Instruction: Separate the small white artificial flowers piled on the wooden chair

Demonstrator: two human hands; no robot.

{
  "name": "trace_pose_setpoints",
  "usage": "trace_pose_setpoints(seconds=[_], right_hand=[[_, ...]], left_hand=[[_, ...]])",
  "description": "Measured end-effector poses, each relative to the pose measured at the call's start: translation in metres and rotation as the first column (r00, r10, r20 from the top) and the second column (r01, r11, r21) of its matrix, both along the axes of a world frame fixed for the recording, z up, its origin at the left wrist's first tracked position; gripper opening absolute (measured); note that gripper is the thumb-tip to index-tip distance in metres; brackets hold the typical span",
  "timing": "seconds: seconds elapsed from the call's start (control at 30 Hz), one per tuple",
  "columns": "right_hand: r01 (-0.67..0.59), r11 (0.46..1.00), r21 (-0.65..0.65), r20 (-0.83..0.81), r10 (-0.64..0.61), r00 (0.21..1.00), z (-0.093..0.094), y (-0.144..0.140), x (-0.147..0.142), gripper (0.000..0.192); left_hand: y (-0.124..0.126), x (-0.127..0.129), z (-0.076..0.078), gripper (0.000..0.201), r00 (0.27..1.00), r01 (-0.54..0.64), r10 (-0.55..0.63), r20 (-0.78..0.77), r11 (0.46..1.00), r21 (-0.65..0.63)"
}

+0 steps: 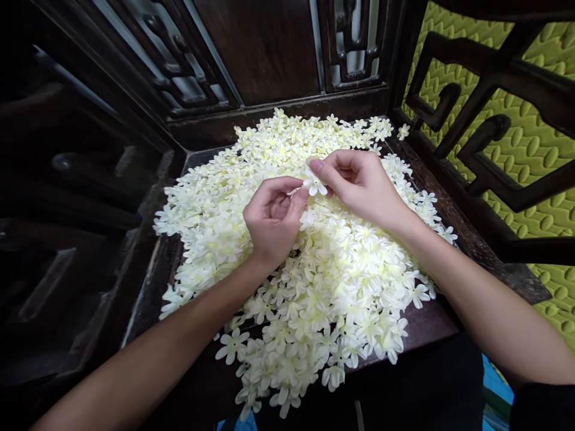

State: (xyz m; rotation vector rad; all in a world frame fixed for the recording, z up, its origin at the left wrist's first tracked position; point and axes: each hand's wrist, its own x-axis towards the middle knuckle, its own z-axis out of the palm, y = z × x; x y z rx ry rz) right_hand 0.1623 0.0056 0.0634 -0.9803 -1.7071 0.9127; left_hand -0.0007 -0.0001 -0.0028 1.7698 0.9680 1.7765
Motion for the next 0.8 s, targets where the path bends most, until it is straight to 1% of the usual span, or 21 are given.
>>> trace_pose_setpoints(seconds=[0.1,0.2,0.33,0.4,0.43,0.47,0.53,0.57,0.63,0.73,0.8], right_hand=[[0.015,1.0,0.016,0.007,-0.015,1.0,-0.0003,-0.0001,-0.0003,0.042],[0.03,0.999,0.022,0.013,-0.03,0.999,-0.0006,-0.0003,-0.0004,0.043],[0.012,1.0,0.014,0.011,-0.012,1.0,-0.0002,-0.0008,-0.0006,0.043],[0.004,1.0,0.006,0.005,-0.004,1.0,0.0002,-0.0008,-0.0007,0.042],[0.002,1.0,0.006,0.002,-0.002,1.0,0.0004,-0.0007,-0.0007,0.041],[-0.001,1.0,0.009,0.0,0.001,1.0,0.0005,-0.0005,-0.0007,0.04],[-0.011,1.0,0.028,0.008,0.01,1.0,0.001,-0.0003,-0.0006,0.038],[-0.017,0.999,0.039,0.016,0.016,1.0,0.0013,-0.0004,-0.0005,0.037],[-0.039,0.999,0.034,0.038,0.037,0.999,0.0022,-0.0011,-0.0003,0.035],[-0.061,0.998,-0.002,0.063,0.061,0.996,0.0034,-0.0027,0.0001,0.032],[-0.068,0.998,-0.012,0.06,0.068,0.996,0.0035,-0.0032,0.0003,0.03]], left_hand=[[0.0009,-0.0007,0.0033,0.005,0.998,-0.032,0.035,-0.046,0.997,0.066],[0.0008,-0.0014,0.0056,0.006,0.998,-0.027,0.032,-0.058,0.997,0.079],[0.0,-0.0022,0.0053,0.019,0.996,-0.036,0.04,-0.077,0.998,0.057],[0.0001,-0.0017,0.0039,0.016,1.0,-0.008,0.009,-0.028,1.0,0.029],[0.0003,-0.0011,0.0031,0.01,1.0,0.021,-0.021,0.015,1.0,0.01],[0.0006,-0.0005,0.0021,0.008,0.997,0.057,-0.056,0.057,0.998,-0.01],[0.001,0.0007,0.0004,0.026,0.987,0.127,-0.123,0.1,0.991,-0.039],[0.0011,0.0011,-0.0003,0.033,0.986,0.142,-0.137,0.097,0.989,-0.043],[0.0012,0.0013,-0.0012,0.039,0.991,0.124,-0.121,0.065,0.992,-0.035],[0.0008,0.0001,-0.0017,0.03,1.0,0.022,-0.021,0.01,1.0,-0.017],[0.0005,-0.0008,-0.0017,0.027,0.999,-0.023,0.022,-0.029,0.999,-0.024]])
